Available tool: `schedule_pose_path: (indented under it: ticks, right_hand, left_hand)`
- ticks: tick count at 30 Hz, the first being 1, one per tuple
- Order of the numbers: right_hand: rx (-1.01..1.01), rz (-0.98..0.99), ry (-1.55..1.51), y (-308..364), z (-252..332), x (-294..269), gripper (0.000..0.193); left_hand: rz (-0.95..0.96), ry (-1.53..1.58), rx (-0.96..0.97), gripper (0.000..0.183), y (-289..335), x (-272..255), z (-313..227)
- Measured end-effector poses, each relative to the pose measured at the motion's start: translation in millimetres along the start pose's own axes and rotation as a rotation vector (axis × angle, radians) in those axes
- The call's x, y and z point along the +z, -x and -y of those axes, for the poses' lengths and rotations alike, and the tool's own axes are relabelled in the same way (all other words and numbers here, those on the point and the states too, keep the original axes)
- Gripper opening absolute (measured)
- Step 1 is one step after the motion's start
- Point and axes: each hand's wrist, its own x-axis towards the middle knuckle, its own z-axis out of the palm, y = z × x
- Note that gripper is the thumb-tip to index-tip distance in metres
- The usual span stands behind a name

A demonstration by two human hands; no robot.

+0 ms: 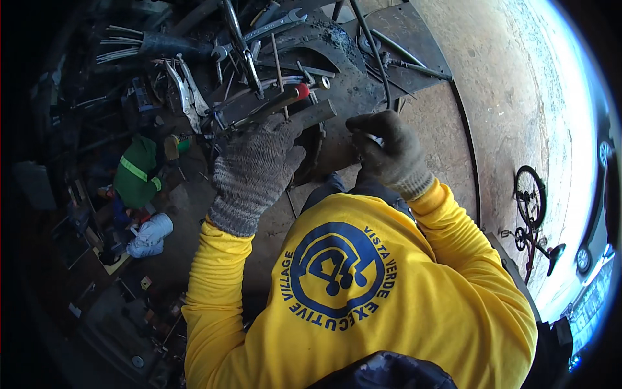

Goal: The person welds metal components together, secures them with locking pliers, and smooths the joints using an angle grinder.

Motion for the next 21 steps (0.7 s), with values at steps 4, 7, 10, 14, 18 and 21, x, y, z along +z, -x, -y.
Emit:
schedule_pose_path:
  ticks: [4, 7, 10, 14, 18, 21]
  right_hand:
    - [-0.003, 0.094, -0.091, -41, -9, -24, 0.033]
    - [-0.239, 0.159, 0.079, -82, -10, -28, 0.032]
    - [-0.472, 0.214, 0.268, -115, -16, -22, 0.032]
    - [-0.545, 0.276, 0.267, -142, -17, -9, 0.030]
    - [-0.601, 0.322, 0.256, -155, -14, 0, 0.034]
    - [-0.614, 0.362, 0.309, -158, -15, 2, 0.039]
  left_hand:
    - [-0.063, -0.042, 0.012, 0.040, 2, 2, -1]
    - [-0.093, -0.071, 0.005, 0.040, 3, 4, -3]
    - [-0.084, -0.112, -0.013, 0.043, 2, 0, -6]
    - [-0.032, -0.169, -0.037, 0.053, 10, 8, -4]
    - [-0.055, -0.220, -0.023, 0.044, 7, 5, -7]
    - [-0.068, -0.249, -0.014, 0.046, 12, 11, -5]
